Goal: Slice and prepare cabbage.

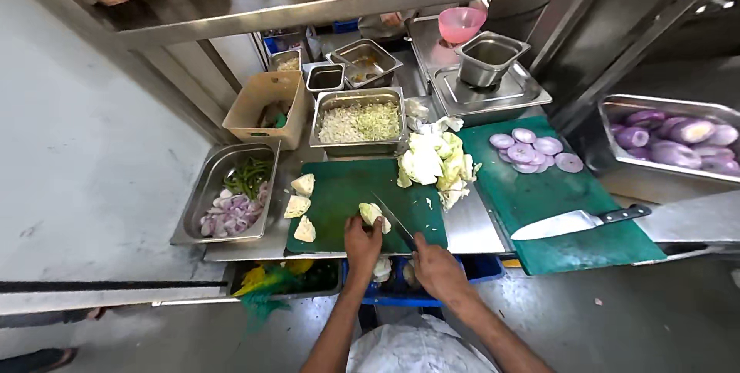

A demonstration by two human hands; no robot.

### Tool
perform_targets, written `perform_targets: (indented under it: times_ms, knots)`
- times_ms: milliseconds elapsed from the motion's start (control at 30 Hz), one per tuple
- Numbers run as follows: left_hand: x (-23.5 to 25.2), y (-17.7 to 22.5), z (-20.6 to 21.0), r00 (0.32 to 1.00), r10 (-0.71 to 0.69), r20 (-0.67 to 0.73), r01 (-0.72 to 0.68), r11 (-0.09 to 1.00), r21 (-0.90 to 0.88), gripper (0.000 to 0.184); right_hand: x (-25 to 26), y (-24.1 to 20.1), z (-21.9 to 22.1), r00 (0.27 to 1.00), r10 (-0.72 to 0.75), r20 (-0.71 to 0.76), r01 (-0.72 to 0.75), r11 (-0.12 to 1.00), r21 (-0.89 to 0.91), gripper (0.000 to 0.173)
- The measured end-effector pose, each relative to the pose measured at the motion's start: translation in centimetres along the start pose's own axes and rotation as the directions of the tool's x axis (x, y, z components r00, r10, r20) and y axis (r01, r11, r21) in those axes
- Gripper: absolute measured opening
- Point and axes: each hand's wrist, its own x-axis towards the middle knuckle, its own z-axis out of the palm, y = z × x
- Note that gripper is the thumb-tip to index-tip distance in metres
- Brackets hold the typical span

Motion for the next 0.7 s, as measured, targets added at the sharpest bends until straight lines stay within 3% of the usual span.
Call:
perform_targets:
  times_ms: [267,400,567,700]
  knots:
    - [0.1,-0.2,0.4,1.000,0.028,-0.006,-0.028,0.999,0.017,0.046,2.7,-1.6,-1.1,0.996,-0.020,0.092,0.025,0.999,-0.048,0.040]
    - [0.3,-0.4,0.6,0.998,0.052,-0.025,-0.051,0.999,0.016,0.046,5.4,-2.1,0.5,0.994,-0.042,0.105,0.044,0.999,-0.018,0.045]
    - [1.2,-1.6,0.1,0.998,-0.031,-0.049,0.028,0.998,-0.048,0.044,4.2,0.4,3.7,0.996,-0.051,0.073,0.049,0.999,0.022,0.052]
    - [1.7,-2.6,-0.4,0.987,-0.157,-0.010,0.155,0.978,-0.138,0.051,6.1,2.4,1.7,0.995,-0.068,0.079,0.066,0.997,0.030,0.046]
